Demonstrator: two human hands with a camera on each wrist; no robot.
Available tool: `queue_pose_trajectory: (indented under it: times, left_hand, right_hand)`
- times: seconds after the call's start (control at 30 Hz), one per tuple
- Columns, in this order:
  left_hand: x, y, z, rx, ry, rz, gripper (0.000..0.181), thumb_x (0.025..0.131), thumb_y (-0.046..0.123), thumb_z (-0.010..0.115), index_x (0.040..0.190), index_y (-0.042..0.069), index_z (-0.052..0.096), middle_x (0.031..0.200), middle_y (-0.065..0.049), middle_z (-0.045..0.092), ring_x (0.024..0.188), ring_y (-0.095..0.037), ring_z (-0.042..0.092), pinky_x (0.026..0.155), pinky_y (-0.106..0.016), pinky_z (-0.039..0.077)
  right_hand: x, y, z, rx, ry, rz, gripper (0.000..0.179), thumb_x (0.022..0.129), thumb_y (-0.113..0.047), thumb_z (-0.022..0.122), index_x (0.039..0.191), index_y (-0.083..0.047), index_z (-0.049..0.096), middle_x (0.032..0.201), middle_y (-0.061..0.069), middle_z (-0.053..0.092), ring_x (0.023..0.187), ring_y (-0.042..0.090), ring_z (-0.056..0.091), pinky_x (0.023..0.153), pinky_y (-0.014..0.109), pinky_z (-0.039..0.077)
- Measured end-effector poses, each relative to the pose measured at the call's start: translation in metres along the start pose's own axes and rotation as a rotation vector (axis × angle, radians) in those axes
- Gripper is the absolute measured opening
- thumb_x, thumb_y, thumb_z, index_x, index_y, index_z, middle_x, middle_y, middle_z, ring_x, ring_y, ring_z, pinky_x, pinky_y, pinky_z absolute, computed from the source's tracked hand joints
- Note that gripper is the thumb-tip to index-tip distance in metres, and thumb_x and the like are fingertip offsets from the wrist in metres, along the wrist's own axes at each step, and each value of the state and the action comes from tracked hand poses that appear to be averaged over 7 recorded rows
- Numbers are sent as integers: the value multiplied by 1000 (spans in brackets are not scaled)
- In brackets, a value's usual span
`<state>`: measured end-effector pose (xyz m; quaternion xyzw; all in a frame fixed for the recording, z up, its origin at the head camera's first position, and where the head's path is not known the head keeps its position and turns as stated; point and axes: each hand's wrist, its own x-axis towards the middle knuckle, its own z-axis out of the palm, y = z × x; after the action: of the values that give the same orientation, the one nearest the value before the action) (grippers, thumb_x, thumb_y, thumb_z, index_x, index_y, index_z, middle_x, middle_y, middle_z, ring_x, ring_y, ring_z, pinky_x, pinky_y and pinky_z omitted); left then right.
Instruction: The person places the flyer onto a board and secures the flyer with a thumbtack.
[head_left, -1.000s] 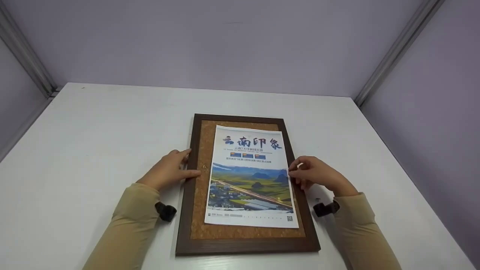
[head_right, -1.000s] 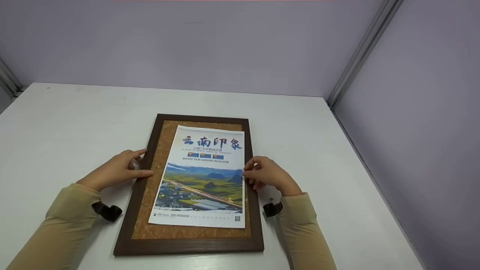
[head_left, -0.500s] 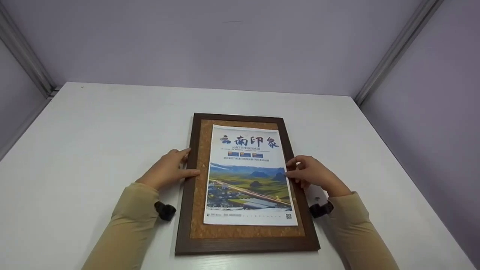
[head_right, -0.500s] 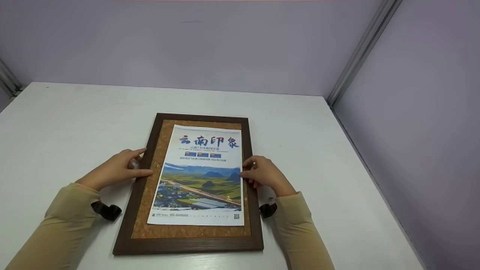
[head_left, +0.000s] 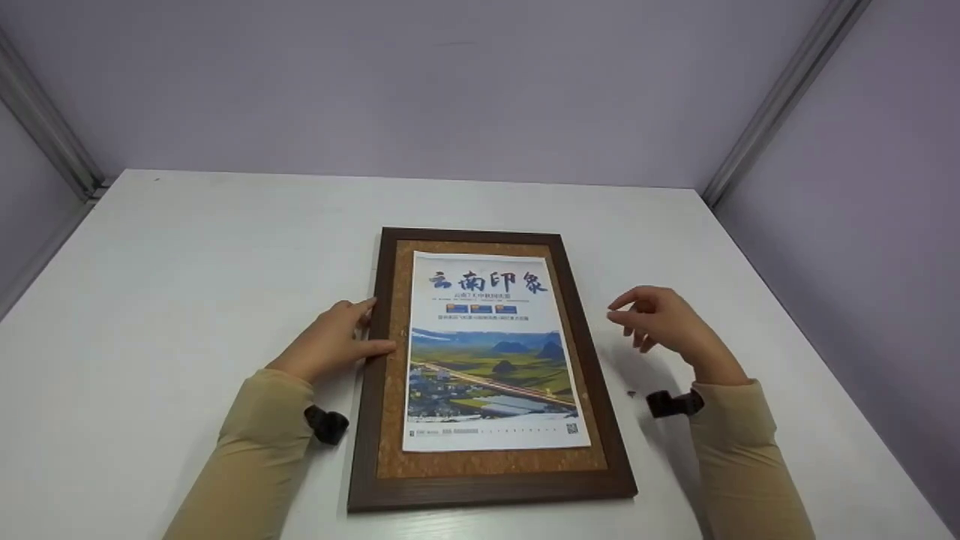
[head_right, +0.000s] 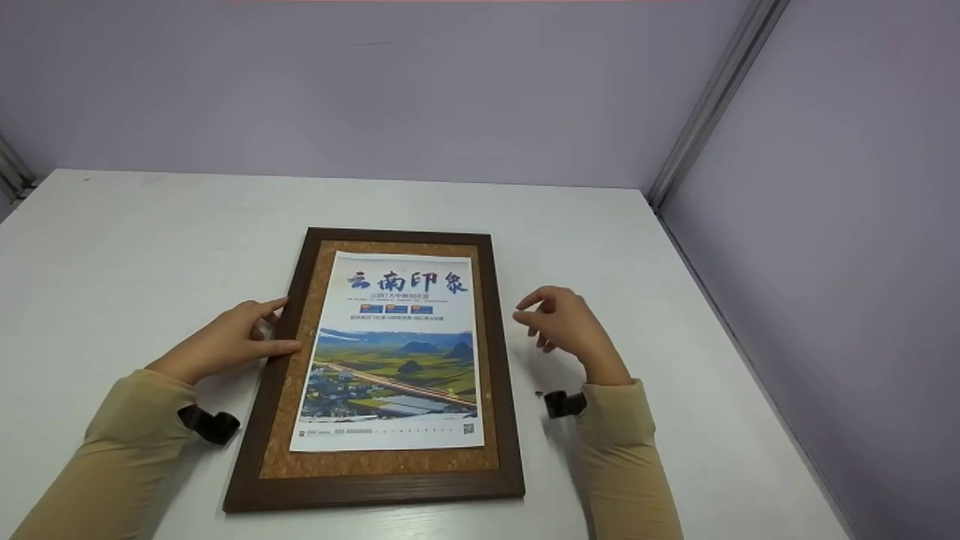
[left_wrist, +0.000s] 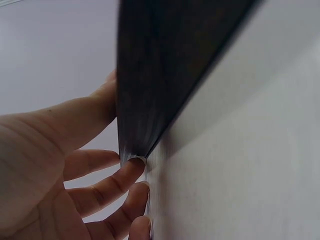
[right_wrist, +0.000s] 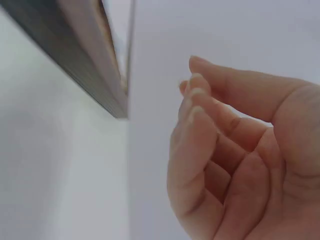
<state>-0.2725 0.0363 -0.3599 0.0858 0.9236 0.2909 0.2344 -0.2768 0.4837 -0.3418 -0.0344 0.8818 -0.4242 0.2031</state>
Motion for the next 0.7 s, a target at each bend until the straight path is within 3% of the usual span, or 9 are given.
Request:
queue_pose_trajectory:
  times: [0.1,0.27,0.43,0.7]
  left_hand:
    - [0,0,0,-2,-2,-3,86,94,45,65,155,-1,26,138,-26,49,127,-42,49,106,-57,40]
    - [-1,0,0,-14,-3,-19,87,94,46,66,156,1,26,140,-25,48,129,-41,48,107,-56,39]
    - [-2,0,-1,-10,1,-20,87,93,47,66,156,0,26,139,-25,49,128,-41,48,107,-56,40]
    - [-1,0,-1,-4,1,-4,87,93,48,66,155,0,27,139,-25,49,127,-41,49,106,-56,40]
  right_hand:
    - [-6,1,-11,9,13,3,34,98,-23,63,117,6,63,81,5,63,67,15,62,61,28,57]
    - [-13,4,-17,10,-32,16,37,97,-25,64,117,6,63,90,10,67,75,18,65,66,29,58]
    - [-15,11,-15,-40,-137,78,32,96,-23,66,111,5,65,93,11,68,76,18,65,69,31,58]
    - [-13,21,-7,-130,-301,137,16,90,-14,71,93,2,71,81,6,69,70,16,64,65,33,58]
